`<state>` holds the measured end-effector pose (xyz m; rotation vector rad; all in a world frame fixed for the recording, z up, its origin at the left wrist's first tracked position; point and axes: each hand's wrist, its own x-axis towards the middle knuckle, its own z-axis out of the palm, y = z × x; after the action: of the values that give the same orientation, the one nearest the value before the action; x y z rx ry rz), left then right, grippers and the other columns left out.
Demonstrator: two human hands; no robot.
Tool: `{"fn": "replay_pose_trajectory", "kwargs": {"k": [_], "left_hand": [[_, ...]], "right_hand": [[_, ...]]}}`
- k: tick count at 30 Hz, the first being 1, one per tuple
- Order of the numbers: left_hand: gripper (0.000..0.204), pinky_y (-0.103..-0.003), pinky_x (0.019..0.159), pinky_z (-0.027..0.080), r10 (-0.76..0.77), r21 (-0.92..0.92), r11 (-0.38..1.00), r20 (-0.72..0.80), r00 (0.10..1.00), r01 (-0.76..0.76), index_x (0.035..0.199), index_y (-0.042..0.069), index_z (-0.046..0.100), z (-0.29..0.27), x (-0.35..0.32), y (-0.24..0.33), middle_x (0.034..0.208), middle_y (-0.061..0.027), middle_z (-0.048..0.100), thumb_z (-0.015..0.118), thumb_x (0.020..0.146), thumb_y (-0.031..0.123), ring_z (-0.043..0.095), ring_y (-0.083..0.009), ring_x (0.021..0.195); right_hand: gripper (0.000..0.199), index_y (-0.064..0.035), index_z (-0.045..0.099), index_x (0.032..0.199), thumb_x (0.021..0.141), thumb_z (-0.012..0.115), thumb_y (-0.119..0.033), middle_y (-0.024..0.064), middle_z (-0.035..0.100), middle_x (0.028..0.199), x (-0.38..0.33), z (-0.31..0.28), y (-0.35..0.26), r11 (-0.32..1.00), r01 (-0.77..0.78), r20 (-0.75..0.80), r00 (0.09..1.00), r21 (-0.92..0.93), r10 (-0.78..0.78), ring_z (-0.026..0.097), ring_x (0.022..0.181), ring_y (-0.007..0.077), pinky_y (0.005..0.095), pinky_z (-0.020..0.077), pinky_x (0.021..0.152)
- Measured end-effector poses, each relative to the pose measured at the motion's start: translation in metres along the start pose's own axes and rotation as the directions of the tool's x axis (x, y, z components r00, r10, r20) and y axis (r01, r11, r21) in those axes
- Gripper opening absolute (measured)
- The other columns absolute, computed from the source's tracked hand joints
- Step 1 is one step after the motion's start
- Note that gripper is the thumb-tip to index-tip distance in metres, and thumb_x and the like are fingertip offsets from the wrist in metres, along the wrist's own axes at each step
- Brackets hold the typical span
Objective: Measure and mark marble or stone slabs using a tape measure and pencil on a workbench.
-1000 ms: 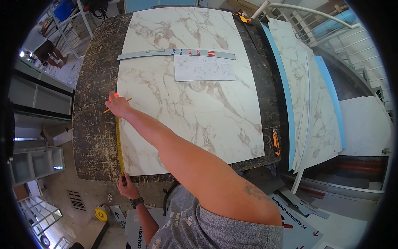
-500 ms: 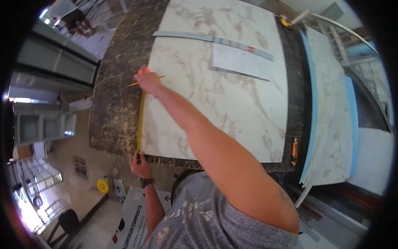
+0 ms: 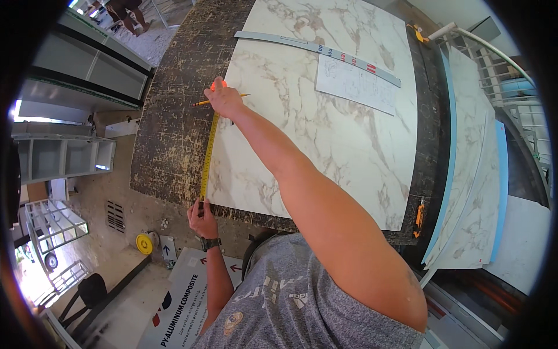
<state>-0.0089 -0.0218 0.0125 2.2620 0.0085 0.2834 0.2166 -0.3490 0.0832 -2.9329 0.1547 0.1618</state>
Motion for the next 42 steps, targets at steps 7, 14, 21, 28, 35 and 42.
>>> {"fn": "replay_pose_trajectory", "kwargs": {"k": [7,14,21,28,35,42], "left_hand": [[0.028,-0.030,0.057,0.051,-0.019,-0.021,1.000,0.004,1.000,0.019,0.113,0.003,0.079,-0.0004,-0.0008,0.0037,0.097,-0.0080,0.068,0.084,0.090,0.018,0.060,-0.0177,0.066],[0.028,-0.030,0.058,0.051,-0.025,-0.028,0.999,0.005,1.000,0.025,0.114,0.003,0.079,0.0007,-0.0009,0.0020,0.097,-0.0076,0.067,0.084,0.090,0.018,0.060,-0.0172,0.066],[0.029,-0.030,0.057,0.051,-0.032,-0.023,0.999,0.008,0.999,0.032,0.114,0.004,0.079,0.0000,-0.0009,0.0028,0.096,-0.0070,0.066,0.084,0.090,0.018,0.059,-0.0170,0.066],[0.029,-0.030,0.057,0.050,-0.041,-0.041,0.998,0.010,0.999,0.041,0.114,0.004,0.079,0.0017,-0.0004,0.0010,0.095,-0.0067,0.066,0.084,0.091,0.019,0.058,-0.0169,0.065],[0.028,-0.030,0.057,0.050,-0.024,-0.012,1.000,-0.003,1.000,0.024,0.114,0.004,0.080,0.0006,-0.0006,0.0024,0.095,-0.0067,0.066,0.084,0.090,0.019,0.057,-0.0169,0.065],[0.029,-0.030,0.057,0.049,-0.032,-0.021,0.999,-0.015,0.999,0.032,0.113,0.004,0.080,0.0029,-0.0003,0.0045,0.095,-0.0067,0.066,0.085,0.089,0.019,0.057,-0.0169,0.065]], "right_hand": [[0.029,-0.0141,0.052,0.131,0.102,0.051,-0.012,0.0329,0.038,0.153,-0.0004,-0.0011,-0.0001,1.000,-0.003,0.016,1.000,-0.012,0.003,0.073,0.080,0.0355,0.0444,0.0600,0.068],[0.029,-0.0140,0.051,0.132,0.103,0.051,-0.012,0.0336,0.038,0.153,0.0011,0.0034,0.0012,0.999,0.015,-0.010,1.000,-0.038,-0.015,0.073,0.080,0.0351,0.0435,0.0603,0.067],[0.029,-0.0143,0.050,0.132,0.103,0.050,-0.013,0.0346,0.038,0.154,0.0003,0.0005,0.0004,0.999,0.012,0.005,1.000,-0.034,-0.012,0.074,0.080,0.0349,0.0432,0.0604,0.067],[0.029,-0.0143,0.050,0.132,0.103,0.050,-0.013,0.0347,0.037,0.155,0.0009,0.0002,0.0010,0.999,0.008,0.019,1.000,-0.052,-0.007,0.074,0.081,0.0355,0.0432,0.0603,0.067],[0.029,-0.0147,0.050,0.132,0.103,0.050,-0.014,0.0337,0.038,0.154,0.0008,0.0019,0.0007,0.999,0.008,0.010,1.000,-0.044,-0.007,0.074,0.081,0.0357,0.0436,0.0601,0.066],[0.030,-0.0152,0.050,0.133,0.103,0.051,-0.014,0.0336,0.038,0.154,0.0026,0.0041,0.0031,0.999,0.009,0.001,1.000,-0.035,-0.009,0.074,0.079,0.0354,0.0435,0.0599,0.066]]}}
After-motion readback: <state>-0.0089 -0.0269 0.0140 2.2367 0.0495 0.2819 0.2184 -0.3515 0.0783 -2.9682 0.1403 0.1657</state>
